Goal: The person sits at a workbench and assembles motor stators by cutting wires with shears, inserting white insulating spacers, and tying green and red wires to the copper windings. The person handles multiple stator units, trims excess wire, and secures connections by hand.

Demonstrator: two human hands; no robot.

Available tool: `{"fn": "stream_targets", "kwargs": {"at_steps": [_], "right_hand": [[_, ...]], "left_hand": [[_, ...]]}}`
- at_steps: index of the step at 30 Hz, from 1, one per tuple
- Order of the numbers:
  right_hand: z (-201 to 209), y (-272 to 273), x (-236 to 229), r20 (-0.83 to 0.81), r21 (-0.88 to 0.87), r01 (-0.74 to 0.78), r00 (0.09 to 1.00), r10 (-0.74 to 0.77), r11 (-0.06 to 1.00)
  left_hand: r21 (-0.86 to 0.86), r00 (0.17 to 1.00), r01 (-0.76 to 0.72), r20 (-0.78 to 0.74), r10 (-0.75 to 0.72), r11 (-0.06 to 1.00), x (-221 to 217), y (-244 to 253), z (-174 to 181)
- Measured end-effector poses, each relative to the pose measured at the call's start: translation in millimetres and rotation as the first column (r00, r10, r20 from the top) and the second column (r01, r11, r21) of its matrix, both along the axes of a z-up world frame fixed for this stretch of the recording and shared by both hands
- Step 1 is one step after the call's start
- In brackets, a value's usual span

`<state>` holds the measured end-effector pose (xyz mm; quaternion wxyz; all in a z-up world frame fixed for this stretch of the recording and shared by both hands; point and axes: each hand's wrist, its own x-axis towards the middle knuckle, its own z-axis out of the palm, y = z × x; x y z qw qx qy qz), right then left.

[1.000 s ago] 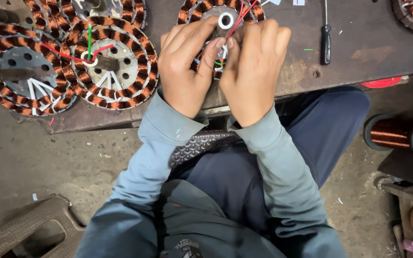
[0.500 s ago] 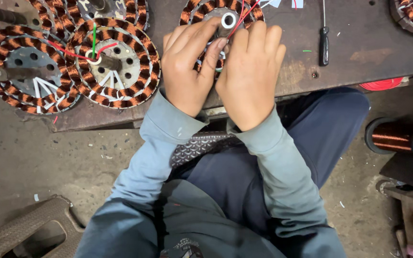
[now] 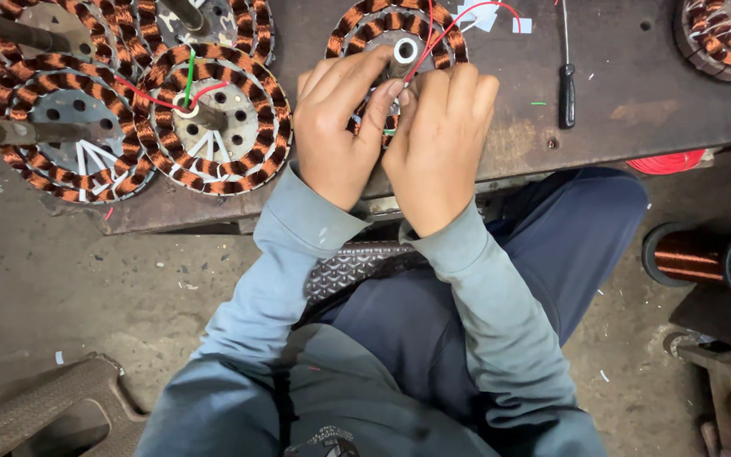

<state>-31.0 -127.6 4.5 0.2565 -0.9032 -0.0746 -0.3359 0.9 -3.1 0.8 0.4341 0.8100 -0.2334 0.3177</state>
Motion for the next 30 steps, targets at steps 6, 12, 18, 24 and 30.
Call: {"fn": "stream_targets", "kwargs": {"at_steps": [6, 12, 18, 24, 30], "right_hand": [[-2, 4, 6, 0.017, -0.014, 0.039, 0.999, -0.039, 0.999], [2, -3, 6, 0.018, 0.000, -0.018, 1.000, 0.018, 1.000], [4, -3, -1, 0.018, 0.036, -0.050, 0.999, 0.050, 0.998], [1, 0, -1, 0.018, -0.005, 0.007, 1.000, -0.007, 1.000], [-3, 2, 7, 0.049, -0.005, 0.016, 0.999, -0.016, 1.000]], "left_hand": [[0.000, 1.000, 0.002, 0.000, -0.002, 1.000, 1, 1, 0], [-0.023, 1.000, 0.011, -0.010, -0.012, 1.000, -2, 1, 1], [-0.027, 1.000, 0.009, 0.000, -0.010, 1.000, -1, 0, 2], [-0.019, 1.000, 0.009, -0.006, -0.009, 1.000, 0, 1, 1], [-0.014, 1.000, 0.014, -0.004, -0.014, 1.000, 0, 2, 1]]}}
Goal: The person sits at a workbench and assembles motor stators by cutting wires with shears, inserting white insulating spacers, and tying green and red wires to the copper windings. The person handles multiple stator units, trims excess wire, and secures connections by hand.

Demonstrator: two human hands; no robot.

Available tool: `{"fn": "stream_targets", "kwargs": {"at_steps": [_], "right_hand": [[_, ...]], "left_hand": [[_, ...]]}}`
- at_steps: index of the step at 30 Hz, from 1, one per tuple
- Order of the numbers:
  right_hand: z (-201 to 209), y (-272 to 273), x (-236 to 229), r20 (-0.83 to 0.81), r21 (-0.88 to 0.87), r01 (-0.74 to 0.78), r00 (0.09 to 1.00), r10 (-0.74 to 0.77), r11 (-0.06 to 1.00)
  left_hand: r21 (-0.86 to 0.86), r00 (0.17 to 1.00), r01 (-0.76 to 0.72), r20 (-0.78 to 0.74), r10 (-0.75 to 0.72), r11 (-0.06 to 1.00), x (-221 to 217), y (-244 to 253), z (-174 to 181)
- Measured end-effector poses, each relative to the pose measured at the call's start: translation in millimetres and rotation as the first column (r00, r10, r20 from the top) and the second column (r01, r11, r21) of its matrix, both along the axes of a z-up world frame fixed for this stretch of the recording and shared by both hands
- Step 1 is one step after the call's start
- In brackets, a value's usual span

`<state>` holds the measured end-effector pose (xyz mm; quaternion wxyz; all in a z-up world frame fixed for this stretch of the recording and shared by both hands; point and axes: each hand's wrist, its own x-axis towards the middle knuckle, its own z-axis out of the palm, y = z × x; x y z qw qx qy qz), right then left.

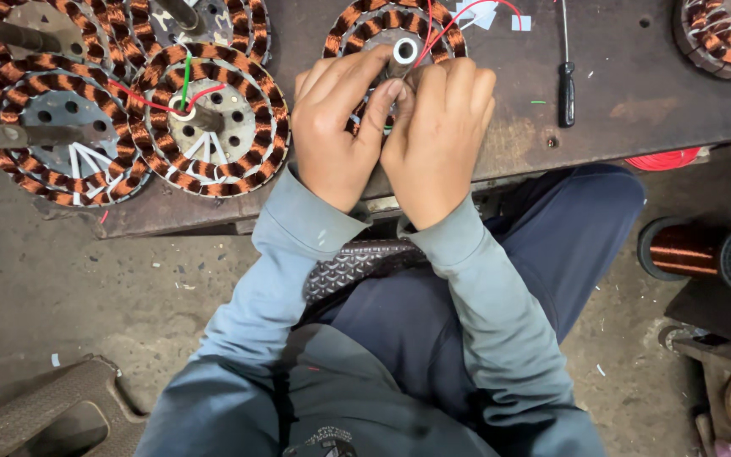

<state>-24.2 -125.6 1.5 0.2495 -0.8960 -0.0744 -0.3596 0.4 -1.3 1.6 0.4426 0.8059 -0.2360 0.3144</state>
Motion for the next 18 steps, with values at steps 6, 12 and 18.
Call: {"fn": "stream_targets", "kwargs": {"at_steps": [6, 12, 18], "right_hand": [[4, -4, -5, -0.017, 0.029, -0.044, 0.999, 0.044, 0.999], [5, -6, -8, -0.021, 0.044, -0.037, 0.999, 0.038, 0.998], [2, -2, 2, -0.004, 0.022, -0.010, 1.000, 0.010, 1.000]], "left_hand": [[-0.004, 1.000, -0.006, -0.005, 0.006, 1.000, -1, -1, 2], [0.000, 1.000, -0.009, -0.007, 0.009, 1.000, -2, -1, 1], [-0.004, 1.000, 0.004, 0.004, -0.004, 1.000, 0, 0, 1]]}}
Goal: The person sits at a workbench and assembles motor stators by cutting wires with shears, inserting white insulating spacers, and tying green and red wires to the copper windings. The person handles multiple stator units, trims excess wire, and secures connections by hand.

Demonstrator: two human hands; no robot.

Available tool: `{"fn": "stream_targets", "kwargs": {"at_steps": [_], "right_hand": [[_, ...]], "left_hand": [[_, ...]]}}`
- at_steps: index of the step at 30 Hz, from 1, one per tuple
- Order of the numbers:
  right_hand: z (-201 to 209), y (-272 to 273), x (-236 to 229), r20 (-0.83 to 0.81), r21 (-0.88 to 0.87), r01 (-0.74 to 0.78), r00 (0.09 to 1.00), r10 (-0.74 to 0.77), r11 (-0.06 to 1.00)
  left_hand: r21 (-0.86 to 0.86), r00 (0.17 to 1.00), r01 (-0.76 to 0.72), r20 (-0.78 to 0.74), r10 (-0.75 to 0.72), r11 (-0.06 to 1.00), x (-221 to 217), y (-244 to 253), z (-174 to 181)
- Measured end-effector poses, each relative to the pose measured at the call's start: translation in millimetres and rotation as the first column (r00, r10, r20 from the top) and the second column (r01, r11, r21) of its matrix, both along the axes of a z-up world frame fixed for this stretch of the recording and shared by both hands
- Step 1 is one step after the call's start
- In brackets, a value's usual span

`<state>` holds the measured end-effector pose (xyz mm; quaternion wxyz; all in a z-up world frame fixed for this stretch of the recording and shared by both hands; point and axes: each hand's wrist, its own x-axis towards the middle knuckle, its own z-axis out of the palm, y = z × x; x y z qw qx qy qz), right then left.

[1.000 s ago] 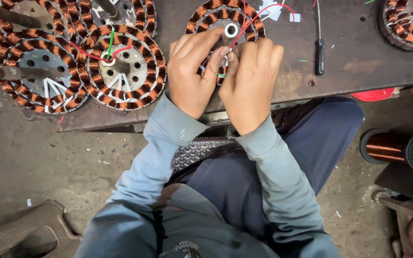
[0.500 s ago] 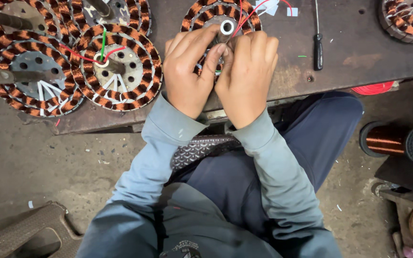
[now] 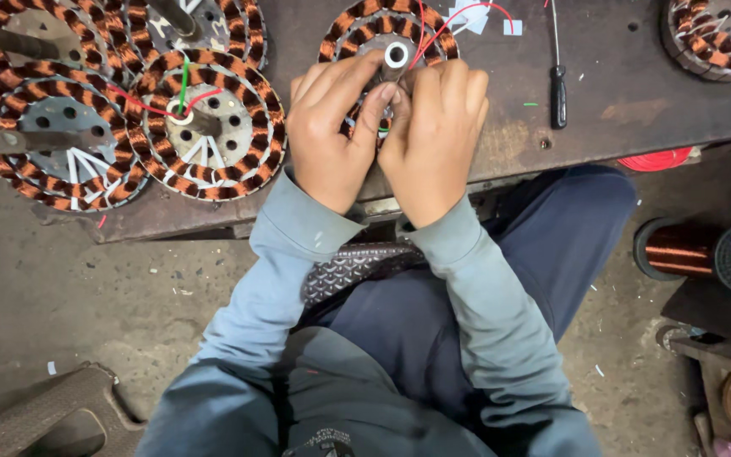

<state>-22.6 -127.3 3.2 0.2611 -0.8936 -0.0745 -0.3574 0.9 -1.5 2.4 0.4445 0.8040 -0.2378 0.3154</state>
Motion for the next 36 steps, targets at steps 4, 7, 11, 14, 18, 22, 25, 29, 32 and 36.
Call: {"fn": "stream_targets", "kwargs": {"at_steps": [4, 7, 11, 14, 18, 22, 25, 29, 32, 36], "right_hand": [[9, -3, -5, -0.015, 0.052, -0.045, 0.999, 0.046, 0.998], [11, -7, -10, 0.005, 0.061, -0.062, 0.998, 0.062, 0.996], [1, -19, -14, -0.013, 0.004, -0.055, 0.998, 0.055, 0.998], [-9, -27, -9, -0.016, -0.074, -0.070, 0.997, 0.069, 0.995], [-14, -38, -5, -0.084, 0.002, -0.100, 0.991, 0.100, 0.995], [-39, -62, -5, 0.032, -0.187, -0.071, 0.996, 0.078, 0.980], [-49, -76, -12, -0.001, -0.168, -0.051, 0.999, 0.052, 0.984], [-37, -78, -25, -0.008, -0.128, -0.016, 1.000, 0.016, 0.992], [-21, -63, -28, 0.043, 0.028, -0.053, 0.998, 0.052, 0.998], [-3, -43, -35, 0.112, 0.336, -0.165, 0.985, 0.135, 0.927]], "left_hand": [[0.001, 1.000, -0.004, -0.011, 0.004, 1.000, -1, -1, 4], [0.008, 0.999, -0.004, -0.036, 0.004, 1.000, -2, 1, 2], [-0.027, 0.999, -0.035, 0.016, 0.035, 0.999, 2, 0, -10], [-0.089, 0.998, 0.004, 0.068, 0.002, 0.996, 9, -5, -13], [-0.109, 0.998, -0.050, 0.034, 0.054, 0.993, 5, -6, -11], [-0.063, 0.997, -0.076, -0.027, 0.074, 0.995, 4, -12, -23], [-0.052, 0.996, -0.071, -0.053, 0.068, 0.996, 5, -13, -28], [-0.048, 0.997, -0.069, -0.050, 0.066, 0.996, 3, -13, -27], [-0.059, 0.996, -0.079, -0.032, 0.078, 0.995, 1, -12, -23], [-0.103, 0.997, -0.080, -0.007, 0.080, 0.991, -4, -11, -15]]}}
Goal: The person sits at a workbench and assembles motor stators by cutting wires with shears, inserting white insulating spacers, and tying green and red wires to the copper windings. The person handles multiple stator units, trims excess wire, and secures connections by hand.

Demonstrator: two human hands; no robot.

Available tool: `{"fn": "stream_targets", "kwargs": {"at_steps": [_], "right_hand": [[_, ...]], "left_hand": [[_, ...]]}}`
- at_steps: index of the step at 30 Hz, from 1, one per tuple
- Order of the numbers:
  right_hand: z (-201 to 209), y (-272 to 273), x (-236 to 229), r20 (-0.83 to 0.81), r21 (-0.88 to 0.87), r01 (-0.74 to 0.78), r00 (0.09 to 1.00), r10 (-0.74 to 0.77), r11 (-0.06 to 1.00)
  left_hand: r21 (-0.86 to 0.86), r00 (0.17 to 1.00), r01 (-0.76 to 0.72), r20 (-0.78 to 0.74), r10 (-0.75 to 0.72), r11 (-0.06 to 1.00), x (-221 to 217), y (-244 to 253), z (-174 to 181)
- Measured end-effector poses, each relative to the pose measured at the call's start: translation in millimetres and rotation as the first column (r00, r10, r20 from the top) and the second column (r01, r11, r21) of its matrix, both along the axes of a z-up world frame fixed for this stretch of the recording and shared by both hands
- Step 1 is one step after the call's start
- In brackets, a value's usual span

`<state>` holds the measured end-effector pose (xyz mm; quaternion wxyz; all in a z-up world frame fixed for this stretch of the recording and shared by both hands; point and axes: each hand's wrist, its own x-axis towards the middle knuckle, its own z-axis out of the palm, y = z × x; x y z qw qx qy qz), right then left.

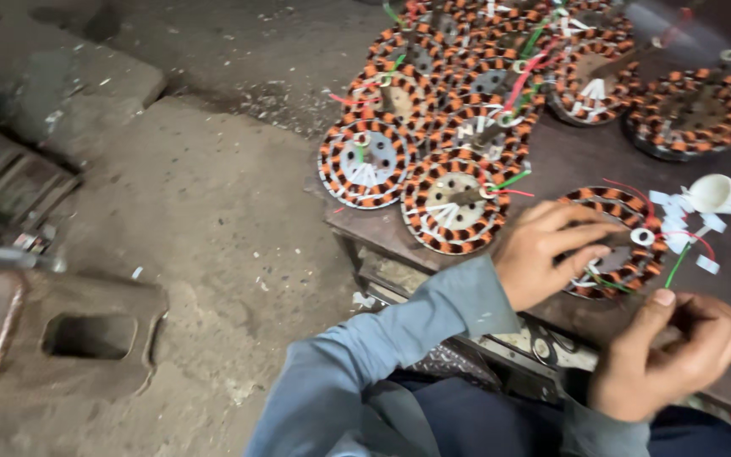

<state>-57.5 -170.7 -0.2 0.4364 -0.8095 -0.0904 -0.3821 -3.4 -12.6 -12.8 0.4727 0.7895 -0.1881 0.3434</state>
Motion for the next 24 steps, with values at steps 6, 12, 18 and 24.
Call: {"fn": "stream_targets", "kwargs": {"at_steps": [6, 12, 18, 24], "right_hand": [[4, -1, 9, 0.126, 0.445, -0.223, 0.974, 0.185, 0.867], [-9, -4, 17, 0.175, 0.471, -0.172, 0.980, 0.099, 0.865], [-2, 2, 22, 0.085, 0.562, -0.090, 0.995, 0.051, 0.822], [9, -31, 28, 0.104, 0.063, 0.413, 0.903, -0.417, 0.909]], "left_hand": [[0.081, 0.996, -0.079, 0.041, 0.076, 0.994, -9, 3, 13], [0.173, 0.995, -0.097, 0.036, 0.092, 0.980, -15, 3, 23], [0.248, 0.995, -0.094, 0.066, 0.080, 0.964, -13, 4, 26], [0.252, 0.995, -0.084, 0.068, 0.069, 0.964, -10, 3, 26]]}}
